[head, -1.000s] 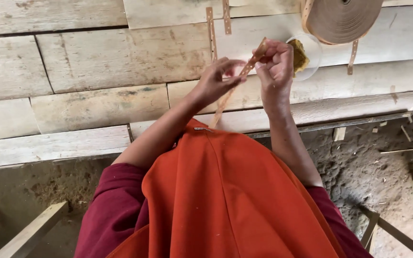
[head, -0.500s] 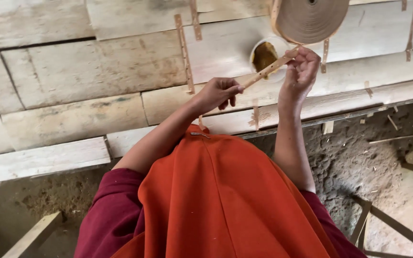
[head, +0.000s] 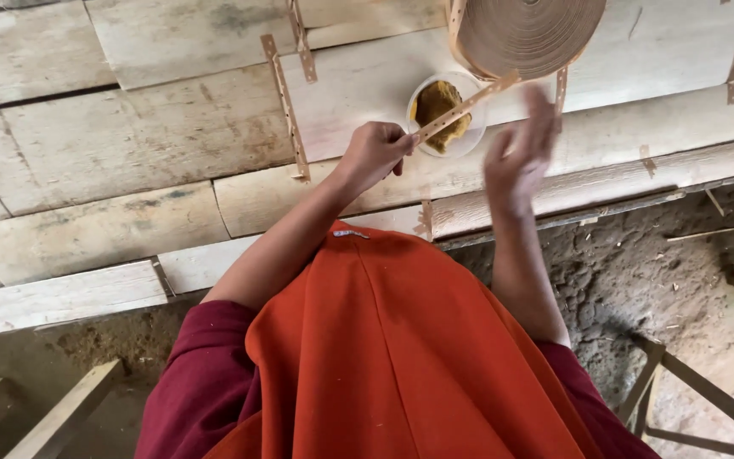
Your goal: Applying glue to thin wooden strips and sticking them onto a wooden panel in a workshop.
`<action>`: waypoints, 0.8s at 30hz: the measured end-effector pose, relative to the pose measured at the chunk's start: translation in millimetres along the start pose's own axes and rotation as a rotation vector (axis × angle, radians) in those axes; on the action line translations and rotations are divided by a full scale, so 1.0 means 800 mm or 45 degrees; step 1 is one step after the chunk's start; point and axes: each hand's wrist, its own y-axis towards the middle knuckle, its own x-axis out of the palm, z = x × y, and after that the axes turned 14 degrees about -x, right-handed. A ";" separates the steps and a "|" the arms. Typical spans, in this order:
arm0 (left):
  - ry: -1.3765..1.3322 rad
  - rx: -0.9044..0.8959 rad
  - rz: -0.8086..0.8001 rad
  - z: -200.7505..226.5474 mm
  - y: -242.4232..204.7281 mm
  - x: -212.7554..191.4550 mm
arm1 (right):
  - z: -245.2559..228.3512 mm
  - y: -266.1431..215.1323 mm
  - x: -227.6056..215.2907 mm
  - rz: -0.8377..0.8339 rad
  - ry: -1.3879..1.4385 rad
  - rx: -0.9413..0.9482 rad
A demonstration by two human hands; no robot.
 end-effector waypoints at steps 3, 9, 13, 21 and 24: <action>-0.058 0.139 0.088 -0.025 0.040 0.020 | -0.038 -0.037 0.026 -0.407 0.236 -0.293; 0.045 0.042 0.150 -0.014 0.053 0.027 | -0.019 -0.078 0.061 -0.817 -0.009 -0.313; -0.007 0.110 0.152 -0.004 0.030 0.022 | -0.007 -0.087 0.076 -0.742 -0.077 -0.350; -0.465 0.445 -0.088 0.029 -0.126 -0.009 | -0.014 -0.078 0.076 -0.789 -0.039 -0.347; -0.554 0.537 -0.059 -0.008 -0.127 -0.016 | -0.031 -0.046 0.044 -0.737 0.249 -0.271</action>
